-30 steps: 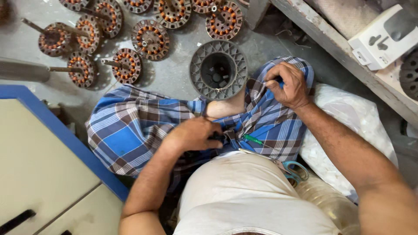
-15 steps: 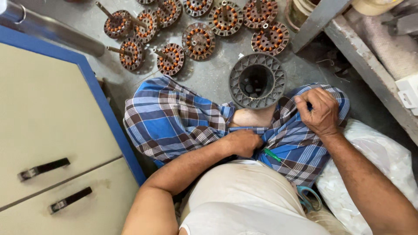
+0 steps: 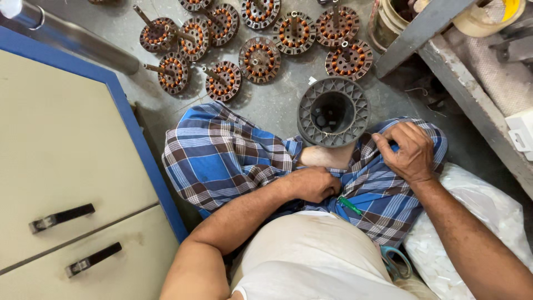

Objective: The person sits on the floor assembling motor stator components. They insert small white plastic spacers into the slots of a stator core, then use a green-handled tool to press the spacers into place. The person handles multiple stator cores, placing finished ones aside and picking up new ones to continue the process.

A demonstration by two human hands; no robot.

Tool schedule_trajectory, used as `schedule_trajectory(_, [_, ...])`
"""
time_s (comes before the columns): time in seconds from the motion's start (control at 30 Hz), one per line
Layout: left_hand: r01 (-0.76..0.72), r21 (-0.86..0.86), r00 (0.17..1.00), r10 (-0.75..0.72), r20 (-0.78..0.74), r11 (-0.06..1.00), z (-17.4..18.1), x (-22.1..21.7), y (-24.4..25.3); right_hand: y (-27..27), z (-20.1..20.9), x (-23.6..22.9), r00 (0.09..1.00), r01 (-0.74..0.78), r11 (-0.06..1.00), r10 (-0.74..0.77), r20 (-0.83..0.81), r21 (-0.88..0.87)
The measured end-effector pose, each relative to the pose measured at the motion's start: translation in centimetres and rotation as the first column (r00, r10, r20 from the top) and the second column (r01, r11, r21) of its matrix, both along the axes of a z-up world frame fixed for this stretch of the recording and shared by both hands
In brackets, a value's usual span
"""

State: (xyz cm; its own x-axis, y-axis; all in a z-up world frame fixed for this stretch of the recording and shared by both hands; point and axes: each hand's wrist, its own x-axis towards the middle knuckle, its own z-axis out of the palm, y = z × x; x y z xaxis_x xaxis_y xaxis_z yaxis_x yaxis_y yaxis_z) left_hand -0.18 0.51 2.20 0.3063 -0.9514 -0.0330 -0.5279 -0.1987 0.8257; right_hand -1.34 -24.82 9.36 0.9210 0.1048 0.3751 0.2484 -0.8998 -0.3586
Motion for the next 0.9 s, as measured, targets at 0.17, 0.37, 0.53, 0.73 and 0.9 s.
schedule_trajectory(0.17, [0.017,-0.086,0.960,0.008,0.280,0.996,0.3,-0.9,-0.2,-0.4,-0.7,-0.2,1.000,-0.018,1.000,0.018,-0.011,0.010])
schedule_trajectory(0.37, [-0.099,-0.077,0.878,0.124,0.463,0.992,2.2,-1.9,1.3,0.0,-0.1,0.0,1.000,-0.009,1.000,0.009,-0.013,-0.011])
schedule_trajectory(0.53, [-0.192,-0.054,0.826,0.191,0.531,0.980,1.8,-2.1,1.9,-1.0,-1.0,-0.4,0.998,-0.055,0.996,0.055,0.009,-0.064])
schedule_trajectory(0.73, [-0.239,-0.018,0.828,0.213,0.518,0.971,0.5,-2.7,2.1,-3.5,-4.1,-1.3,0.993,-0.117,0.993,0.117,-0.005,-0.006])
schedule_trajectory(0.9, [-0.195,-0.003,0.871,0.174,0.460,0.981,1.4,-1.8,3.0,-3.9,-4.8,-0.6,0.989,-0.146,0.989,0.146,0.013,-0.010])
